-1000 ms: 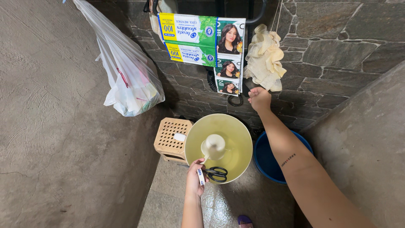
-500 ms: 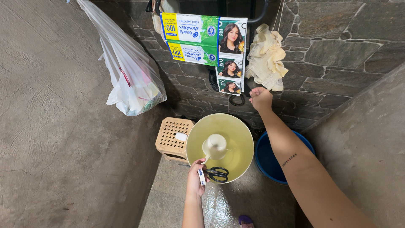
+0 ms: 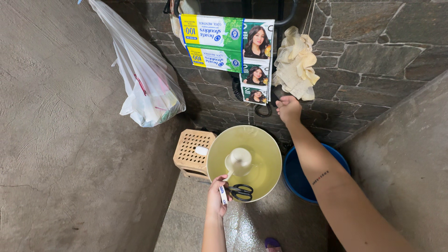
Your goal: The person uses scissors to cut the plastic seal off a small white container. They then remove a white plastic hanger from a wall hook, place the container inside the hanger's circular frame, and hang the assembly back on the wall.
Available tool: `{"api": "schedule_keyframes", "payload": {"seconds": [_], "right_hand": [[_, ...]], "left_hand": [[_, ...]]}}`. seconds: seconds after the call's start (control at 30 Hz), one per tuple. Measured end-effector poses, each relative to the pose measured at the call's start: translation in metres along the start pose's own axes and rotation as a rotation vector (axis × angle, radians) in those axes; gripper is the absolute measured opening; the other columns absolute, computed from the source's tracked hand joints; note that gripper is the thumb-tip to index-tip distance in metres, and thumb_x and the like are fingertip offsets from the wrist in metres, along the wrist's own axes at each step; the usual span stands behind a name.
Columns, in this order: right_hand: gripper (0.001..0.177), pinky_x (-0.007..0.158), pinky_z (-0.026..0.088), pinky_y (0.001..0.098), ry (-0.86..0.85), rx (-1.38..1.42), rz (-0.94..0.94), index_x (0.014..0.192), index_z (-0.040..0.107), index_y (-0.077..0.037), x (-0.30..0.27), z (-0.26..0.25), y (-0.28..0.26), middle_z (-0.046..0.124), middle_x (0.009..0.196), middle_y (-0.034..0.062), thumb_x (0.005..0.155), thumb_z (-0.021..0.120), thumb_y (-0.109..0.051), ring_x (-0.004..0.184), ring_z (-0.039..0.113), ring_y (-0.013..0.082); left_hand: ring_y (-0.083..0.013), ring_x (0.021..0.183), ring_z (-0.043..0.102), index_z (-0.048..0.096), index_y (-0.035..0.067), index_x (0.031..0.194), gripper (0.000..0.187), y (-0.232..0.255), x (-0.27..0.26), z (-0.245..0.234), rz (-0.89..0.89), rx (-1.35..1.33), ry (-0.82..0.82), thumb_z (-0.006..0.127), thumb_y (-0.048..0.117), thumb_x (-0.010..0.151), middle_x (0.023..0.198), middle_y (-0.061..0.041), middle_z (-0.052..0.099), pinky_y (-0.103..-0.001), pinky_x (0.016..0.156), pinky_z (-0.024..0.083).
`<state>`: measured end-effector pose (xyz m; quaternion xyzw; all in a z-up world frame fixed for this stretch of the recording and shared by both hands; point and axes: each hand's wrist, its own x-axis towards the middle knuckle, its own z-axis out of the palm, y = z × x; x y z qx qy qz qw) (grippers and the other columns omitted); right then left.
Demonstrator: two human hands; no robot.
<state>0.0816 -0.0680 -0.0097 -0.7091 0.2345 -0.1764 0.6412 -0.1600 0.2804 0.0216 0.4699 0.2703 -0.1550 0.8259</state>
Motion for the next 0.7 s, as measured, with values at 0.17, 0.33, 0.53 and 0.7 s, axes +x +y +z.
{"api": "schedule_keyframes", "payload": {"seconds": [0.17, 0.33, 0.53, 0.7], "right_hand": [[0.033, 0.058, 0.051, 0.0324, 0.06, -0.098, -0.126, 0.109, 0.058, -0.007, -0.075, 0.017, 0.017, 0.061, 0.08, 0.0064, 0.085, 0.08, -0.006, 0.065, 0.06, 0.0185], [0.018, 0.075, 0.058, 0.0283, -0.953, -0.22, -0.127, 0.104, 0.074, -0.009, -0.261, 0.008, 0.025, 0.075, 0.086, 0.0008, 0.086, 0.072, -0.005, 0.08, 0.071, 0.011], [0.034, 0.081, 0.056, 0.0395, -0.995, -0.453, -0.217, 0.114, 0.066, -0.009, -0.357, 0.002, -0.018, 0.074, 0.098, 0.0131, 0.081, 0.07, -0.003, 0.092, 0.072, 0.0307], [0.05, 0.089, 0.051, 0.045, -1.071, -0.672, -0.292, 0.128, 0.056, -0.011, -0.396, 0.001, -0.042, 0.071, 0.11, 0.0171, 0.082, 0.075, -0.007, 0.105, 0.068, 0.0364]], "left_hand": [[-0.0141, 0.044, 0.051, 0.067, 0.004, 0.112, 0.031, 0.0, -0.005, -0.009, 0.001, 0.026, 0.049, 0.053, 0.013, 0.086, 0.075, -0.006, 0.058, -0.028, 0.036, 0.044], [-0.0129, 0.043, 0.05, 0.067, 0.004, 0.112, 0.031, -0.01, -0.008, -0.018, 0.012, 0.054, 0.056, 0.053, 0.012, 0.085, 0.071, -0.005, 0.056, -0.029, 0.036, 0.044], [-0.0134, 0.045, 0.054, 0.067, 0.003, 0.11, 0.03, -0.007, -0.041, -0.033, 0.065, 0.107, 0.039, 0.053, 0.012, 0.085, 0.07, -0.006, 0.061, -0.028, 0.035, 0.044], [-0.0131, 0.051, 0.06, 0.07, 0.007, 0.114, 0.034, 0.009, -0.087, -0.044, 0.04, 0.138, 0.032, 0.053, 0.011, 0.086, 0.076, -0.007, 0.068, -0.028, 0.037, 0.045]]}}
